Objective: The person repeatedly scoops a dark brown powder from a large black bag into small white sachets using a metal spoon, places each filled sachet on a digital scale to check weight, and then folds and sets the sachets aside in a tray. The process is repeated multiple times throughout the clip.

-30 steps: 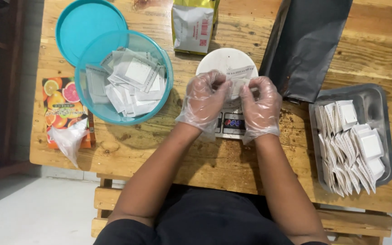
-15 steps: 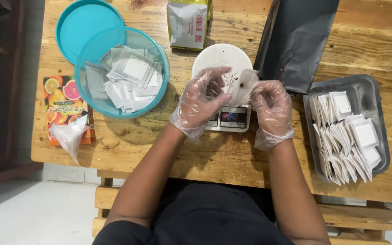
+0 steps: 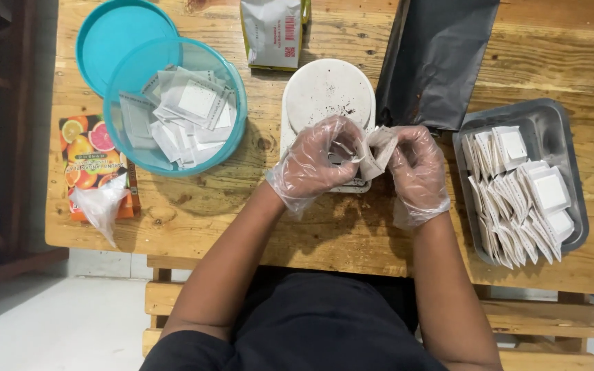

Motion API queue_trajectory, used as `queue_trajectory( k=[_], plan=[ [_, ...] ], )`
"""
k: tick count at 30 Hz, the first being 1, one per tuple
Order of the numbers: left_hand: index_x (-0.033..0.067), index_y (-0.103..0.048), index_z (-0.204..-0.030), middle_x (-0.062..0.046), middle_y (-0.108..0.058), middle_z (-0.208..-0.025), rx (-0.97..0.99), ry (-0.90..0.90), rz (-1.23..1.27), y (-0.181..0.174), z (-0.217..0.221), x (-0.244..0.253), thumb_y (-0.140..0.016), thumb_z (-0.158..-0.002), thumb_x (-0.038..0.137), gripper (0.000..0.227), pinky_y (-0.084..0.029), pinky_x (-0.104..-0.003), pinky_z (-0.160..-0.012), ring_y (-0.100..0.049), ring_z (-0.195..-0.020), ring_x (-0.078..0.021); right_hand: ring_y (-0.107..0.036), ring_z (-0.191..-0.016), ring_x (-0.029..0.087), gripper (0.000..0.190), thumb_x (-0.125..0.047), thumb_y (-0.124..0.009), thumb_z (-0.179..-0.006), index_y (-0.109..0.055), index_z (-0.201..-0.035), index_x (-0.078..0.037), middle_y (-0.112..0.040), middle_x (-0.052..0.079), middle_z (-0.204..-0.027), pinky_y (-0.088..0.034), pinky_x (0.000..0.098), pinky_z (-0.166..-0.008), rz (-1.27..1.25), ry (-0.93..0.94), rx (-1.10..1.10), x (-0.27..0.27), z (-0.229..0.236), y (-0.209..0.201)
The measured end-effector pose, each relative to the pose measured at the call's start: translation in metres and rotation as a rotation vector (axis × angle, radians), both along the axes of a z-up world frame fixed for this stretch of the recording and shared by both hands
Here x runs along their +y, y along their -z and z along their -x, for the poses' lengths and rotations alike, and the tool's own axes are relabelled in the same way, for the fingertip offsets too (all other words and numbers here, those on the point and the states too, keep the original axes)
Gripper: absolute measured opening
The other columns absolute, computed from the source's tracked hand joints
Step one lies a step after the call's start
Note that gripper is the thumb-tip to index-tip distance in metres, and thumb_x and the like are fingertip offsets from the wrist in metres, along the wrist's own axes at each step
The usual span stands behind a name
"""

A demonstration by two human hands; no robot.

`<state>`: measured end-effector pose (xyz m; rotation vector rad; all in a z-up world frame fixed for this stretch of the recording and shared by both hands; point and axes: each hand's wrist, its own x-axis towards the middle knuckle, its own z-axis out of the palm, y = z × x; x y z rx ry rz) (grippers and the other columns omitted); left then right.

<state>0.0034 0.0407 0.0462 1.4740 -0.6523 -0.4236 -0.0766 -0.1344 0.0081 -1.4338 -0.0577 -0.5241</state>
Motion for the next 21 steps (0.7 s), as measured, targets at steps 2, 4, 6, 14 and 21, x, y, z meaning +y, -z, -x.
queue_trajectory(
  k=[2, 4, 6, 14, 21],
  plan=[
    [0.0032, -0.066, -0.106, -0.014, -0.066, -0.088, -0.024, -0.012, -0.004, 0.011, -0.004, -0.003, -0.068, -0.079, 0.007, 0.027, -0.064, -0.044, -0.077, -0.071, -0.083, -0.029, -0.064, -0.103, 0.019, 0.016, -0.009, -0.064, -0.102, -0.059, -0.112, 0.004, -0.068, 0.019, -0.107, -0.057, 0.04, -0.088, 0.058, -0.016, -0.008, -0.01, 0.003, 0.013],
    [0.0034, -0.066, -0.105, -0.013, -0.066, -0.086, -0.036, -0.032, 0.024, 0.009, 0.0, -0.005, -0.067, -0.08, 0.007, 0.024, -0.064, -0.042, -0.076, -0.071, -0.081, -0.0279, -0.064, -0.109, 0.022, 0.032, -0.016, -0.07, -0.096, -0.058, -0.119, 0.003, -0.068, 0.021, -0.114, -0.057, 0.0433, -0.092, 0.034, -0.039, -0.019, -0.008, 0.006, 0.011],
    [0.0037, -0.066, -0.103, -0.012, -0.065, -0.084, -0.046, -0.059, 0.051, 0.005, 0.005, -0.008, -0.066, -0.082, 0.006, 0.021, -0.065, -0.041, -0.075, -0.071, -0.08, -0.0268, -0.064, -0.115, 0.026, 0.047, -0.022, -0.077, -0.09, -0.057, -0.125, 0.003, -0.067, 0.022, -0.121, -0.057, 0.0467, -0.097, 0.01, -0.069, -0.027, -0.006, 0.007, 0.006],
    [0.0019, -0.067, -0.103, -0.014, -0.066, -0.086, 0.018, -0.074, 0.044, -0.008, 0.012, -0.022, -0.066, -0.08, 0.003, 0.023, -0.065, -0.044, -0.078, -0.071, -0.081, -0.0284, -0.072, -0.076, 0.031, 0.053, -0.019, -0.088, -0.082, -0.067, -0.125, 0.004, -0.067, 0.021, -0.104, -0.063, 0.0425, -0.062, 0.376, 0.052, 0.046, -0.006, 0.007, -0.006],
    [0.0011, -0.067, -0.104, -0.015, -0.066, -0.085, -0.038, -0.09, 0.04, -0.007, 0.016, -0.025, -0.062, -0.077, -0.006, 0.028, -0.065, -0.046, -0.078, -0.072, -0.08, -0.031, -0.07, -0.084, 0.038, 0.047, 0.0, -0.065, -0.088, -0.058, -0.133, 0.01, -0.066, 0.026, -0.103, -0.063, 0.0478, -0.069, 0.604, 0.204, -0.044, -0.009, 0.012, 0.0]
  ],
)
